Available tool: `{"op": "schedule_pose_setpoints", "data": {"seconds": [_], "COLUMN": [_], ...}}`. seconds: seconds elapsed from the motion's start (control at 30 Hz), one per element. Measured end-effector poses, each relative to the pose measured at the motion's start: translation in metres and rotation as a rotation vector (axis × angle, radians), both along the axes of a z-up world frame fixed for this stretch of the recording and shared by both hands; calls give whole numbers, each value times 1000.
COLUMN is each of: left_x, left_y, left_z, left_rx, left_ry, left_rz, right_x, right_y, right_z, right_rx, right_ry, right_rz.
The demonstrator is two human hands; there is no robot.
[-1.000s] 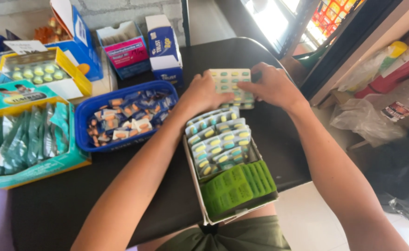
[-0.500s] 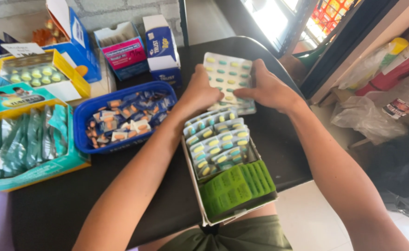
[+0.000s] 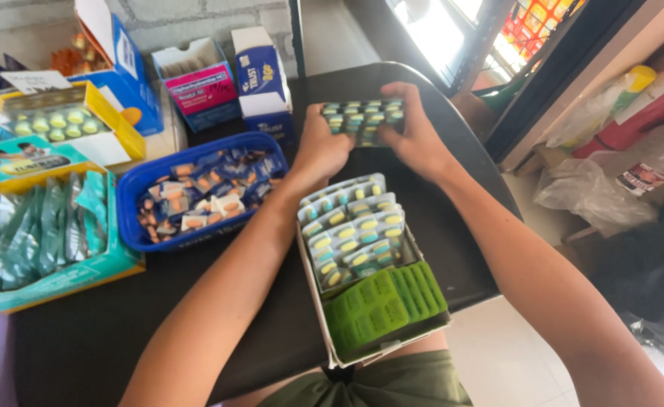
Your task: The person organizes blister packs of pills from a box onto a table. They remove the packs, separate them, and place them into a stack. The person also handles other medicine boxes and containers on the table.
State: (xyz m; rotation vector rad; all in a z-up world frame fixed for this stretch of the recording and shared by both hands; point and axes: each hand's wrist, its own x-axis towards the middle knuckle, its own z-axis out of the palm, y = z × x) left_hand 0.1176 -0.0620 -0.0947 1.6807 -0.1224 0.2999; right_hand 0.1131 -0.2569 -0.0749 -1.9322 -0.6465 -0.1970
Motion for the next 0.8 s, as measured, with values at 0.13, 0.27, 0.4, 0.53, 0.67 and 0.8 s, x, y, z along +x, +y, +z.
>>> {"op": "schedule_pose_setpoints", "data": {"seconds": [0.13,0.27,0.4,0.53,0.67,0.8], "left_x": [8,6,21,13,24,-8], "left_y": [-2,3,2,1,2,3], "left_z": [-12,-13,-27,-10,-28,28], "left_rx": [-59,2,185,318,271,13], "left_ry": [82,130,8,196,52,330], "left_rz": [-29,-7,13,72,59,-54], "right_x": [9,9,8,8,18,24], "right_y": [-6,-6,-5,-4,-7,-4], "right_z": [-13,-16,-6,-5,-13,-5], "right_rx": [-81,-120,-277,-335,-340,-386], "right_ry": [-53,-117,-300,-299,-310,-225], "right_rz": [-33,-82,-169,-202,-234,-296]}}
